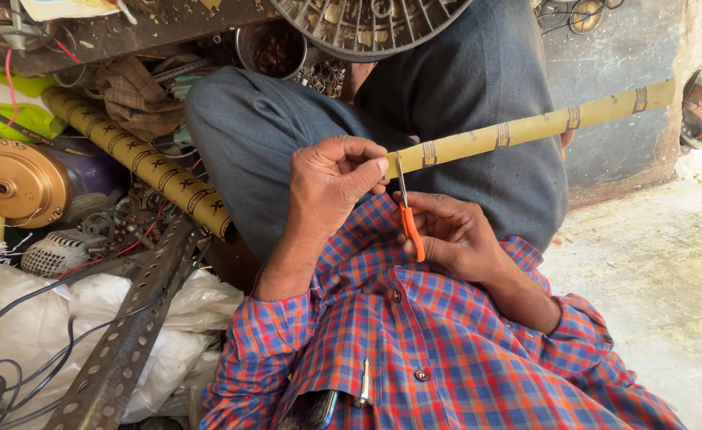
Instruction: The person repeatedly cuts small pieces off a long paper strip using scissors.
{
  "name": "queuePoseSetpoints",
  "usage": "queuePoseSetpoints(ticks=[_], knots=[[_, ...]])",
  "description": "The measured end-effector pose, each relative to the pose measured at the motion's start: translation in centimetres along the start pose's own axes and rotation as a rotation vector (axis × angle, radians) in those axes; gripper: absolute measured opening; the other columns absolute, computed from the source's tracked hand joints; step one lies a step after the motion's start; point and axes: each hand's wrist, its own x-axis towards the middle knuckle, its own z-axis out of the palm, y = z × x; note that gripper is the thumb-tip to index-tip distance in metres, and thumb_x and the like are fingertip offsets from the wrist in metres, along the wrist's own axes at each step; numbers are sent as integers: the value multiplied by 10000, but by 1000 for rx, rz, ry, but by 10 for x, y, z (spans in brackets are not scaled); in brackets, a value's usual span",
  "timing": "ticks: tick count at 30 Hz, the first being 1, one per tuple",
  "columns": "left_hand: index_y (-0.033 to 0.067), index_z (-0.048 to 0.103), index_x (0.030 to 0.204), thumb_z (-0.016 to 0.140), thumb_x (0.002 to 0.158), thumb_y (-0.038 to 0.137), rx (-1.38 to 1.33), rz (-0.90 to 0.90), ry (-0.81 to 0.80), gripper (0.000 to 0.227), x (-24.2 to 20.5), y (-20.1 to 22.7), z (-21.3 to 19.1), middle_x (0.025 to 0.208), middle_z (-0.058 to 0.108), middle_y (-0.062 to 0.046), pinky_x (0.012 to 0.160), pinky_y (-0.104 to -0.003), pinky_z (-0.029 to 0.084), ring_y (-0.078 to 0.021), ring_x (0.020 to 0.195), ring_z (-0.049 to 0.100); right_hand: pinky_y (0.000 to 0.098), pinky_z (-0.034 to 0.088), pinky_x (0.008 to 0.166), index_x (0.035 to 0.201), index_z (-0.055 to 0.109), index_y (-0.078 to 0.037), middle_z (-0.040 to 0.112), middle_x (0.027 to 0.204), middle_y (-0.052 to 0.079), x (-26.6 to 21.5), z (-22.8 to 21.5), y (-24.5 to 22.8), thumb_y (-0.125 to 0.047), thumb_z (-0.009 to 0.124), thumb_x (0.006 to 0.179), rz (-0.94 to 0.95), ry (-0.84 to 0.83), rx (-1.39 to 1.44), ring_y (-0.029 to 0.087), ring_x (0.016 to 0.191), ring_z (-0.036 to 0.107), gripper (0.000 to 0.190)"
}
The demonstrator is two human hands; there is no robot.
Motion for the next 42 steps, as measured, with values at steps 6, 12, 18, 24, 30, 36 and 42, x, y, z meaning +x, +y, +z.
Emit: queuePoseSetpoints(ticks=[6,12,18,24,30,36,42], knots=[[-26,738,1022,746,921,-24,18,4,3,101,-1,-2,0,883,766,-136,660,-243,677,-121,740,758,296,618,868,1482,523,7,684,1207,129,1,3,0,-8,741,952,-19,26,-25,165,1000,702,573],[-21,725,1022,737,922,-27,-18,0,-27,101,-5,-7,1,877,765,-124,653,-240,670,-119,735,758,301,613,863,1494,519,19,695,1146,133,0,3,-1,-17,746,957,0,44,-40,163,982,701,584],[-13,599,1098,637,992,-42,-310,-16,-49,116,-12,-20,9,1184,704,-144,940,-290,617,-133,1004,698,300,617,841,1482,496,26,692,1147,113,3,9,-4,-22,725,942,51,98,-154,153,951,703,589],[-9,519,1098,582,1014,-9,-459,-124,55,104,-17,-32,24,1095,696,-169,858,-338,630,-196,937,727,281,604,798,1484,519,36,680,1097,94,5,13,-9,-35,722,942,84,116,-232,140,903,693,582],[-11,537,1107,602,1027,-14,-339,-31,216,103,-10,-25,6,1034,685,-140,824,-314,607,-166,865,687,251,577,753,1485,532,18,670,1003,64,4,18,-19,6,747,930,-19,15,-436,123,844,676,595],[19,554,1095,608,1012,4,-234,46,43,100,-13,-4,1,1043,695,-104,874,-302,614,-143,919,699,294,597,915,1526,474,-21,608,1185,81,24,19,-26,65,704,953,-246,116,-335,161,1029,680,623],[19,641,1018,695,982,71,386,316,376,83,72,12,-93,911,706,-64,720,-245,569,-111,789,652,297,598,931,1541,494,-55,634,1156,74,30,11,-18,86,710,957,-248,105,-394,156,1034,675,638]])
